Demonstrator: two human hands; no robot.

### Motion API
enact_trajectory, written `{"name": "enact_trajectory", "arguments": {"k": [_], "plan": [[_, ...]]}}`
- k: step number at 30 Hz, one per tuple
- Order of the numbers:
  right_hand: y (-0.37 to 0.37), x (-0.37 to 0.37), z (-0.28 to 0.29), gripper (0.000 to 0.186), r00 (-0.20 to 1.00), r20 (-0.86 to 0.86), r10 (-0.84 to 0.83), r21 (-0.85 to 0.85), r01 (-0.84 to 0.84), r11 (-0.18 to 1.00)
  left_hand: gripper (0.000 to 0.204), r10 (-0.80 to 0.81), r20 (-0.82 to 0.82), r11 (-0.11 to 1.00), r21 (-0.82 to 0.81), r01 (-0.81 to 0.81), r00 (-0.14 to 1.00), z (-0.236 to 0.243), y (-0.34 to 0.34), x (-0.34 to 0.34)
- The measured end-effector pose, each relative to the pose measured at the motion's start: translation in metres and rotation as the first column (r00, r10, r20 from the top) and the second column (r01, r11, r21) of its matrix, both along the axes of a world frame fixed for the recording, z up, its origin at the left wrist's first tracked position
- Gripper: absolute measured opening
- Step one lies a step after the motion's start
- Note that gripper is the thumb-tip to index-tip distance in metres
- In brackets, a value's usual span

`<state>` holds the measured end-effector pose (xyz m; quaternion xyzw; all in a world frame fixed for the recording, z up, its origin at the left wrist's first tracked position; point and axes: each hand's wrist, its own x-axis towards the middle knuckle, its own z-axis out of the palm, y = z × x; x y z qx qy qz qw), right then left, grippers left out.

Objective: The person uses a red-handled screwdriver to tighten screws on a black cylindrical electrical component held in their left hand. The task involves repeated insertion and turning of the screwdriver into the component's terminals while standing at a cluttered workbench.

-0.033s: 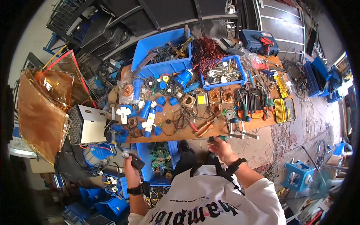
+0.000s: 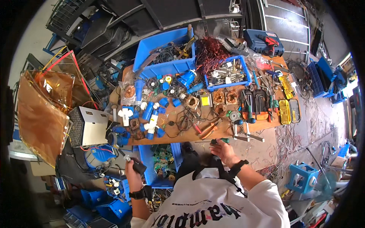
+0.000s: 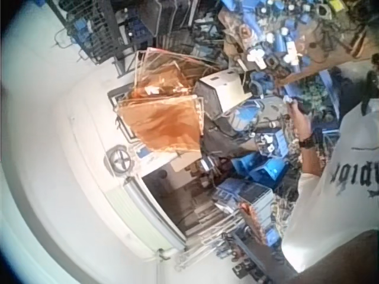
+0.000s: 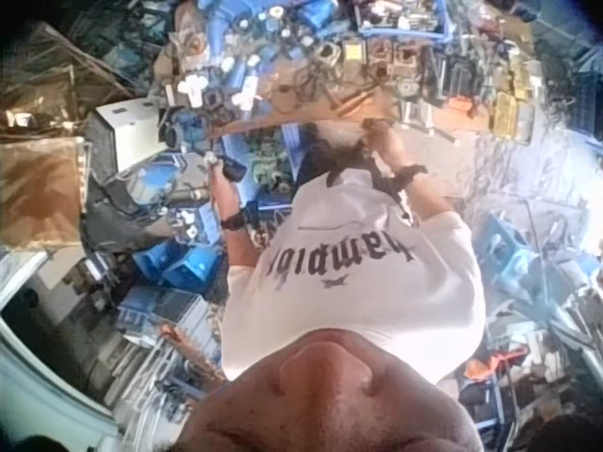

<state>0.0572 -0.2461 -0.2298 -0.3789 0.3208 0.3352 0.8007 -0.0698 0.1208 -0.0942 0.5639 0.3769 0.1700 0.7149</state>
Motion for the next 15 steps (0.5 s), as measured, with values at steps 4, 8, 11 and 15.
{"name": "enact_trajectory", "arguments": {"k": [4, 8, 11, 15], "plan": [[0.048, 0.008, -0.059, 0.035, 0.985, -0.173, 0.018, 0.048, -0.010, 0.999, 0.028, 0.077, -0.028, 0.997, -0.010, -0.078, 0.997, -0.020, 0.048, -0.016], [0.103, 0.029, -0.083, 0.035, 0.969, -0.243, 0.042, 0.024, -0.037, 0.999, 0.027, 0.174, -0.116, 0.984, -0.029, -0.178, 0.978, -0.012, 0.081, -0.014], [0.146, 0.048, -0.114, 0.035, 0.956, -0.294, 0.005, 0.058, 0.012, 0.998, 0.027, 0.161, -0.148, 0.987, 0.041, -0.156, 0.976, -0.013, 0.122, -0.020], [0.201, 0.090, -0.120, 0.034, 0.963, -0.270, -0.023, 0.054, 0.039, 0.998, 0.027, 0.204, -0.264, 0.979, 0.071, -0.192, 0.943, -0.012, 0.168, -0.018]]}}
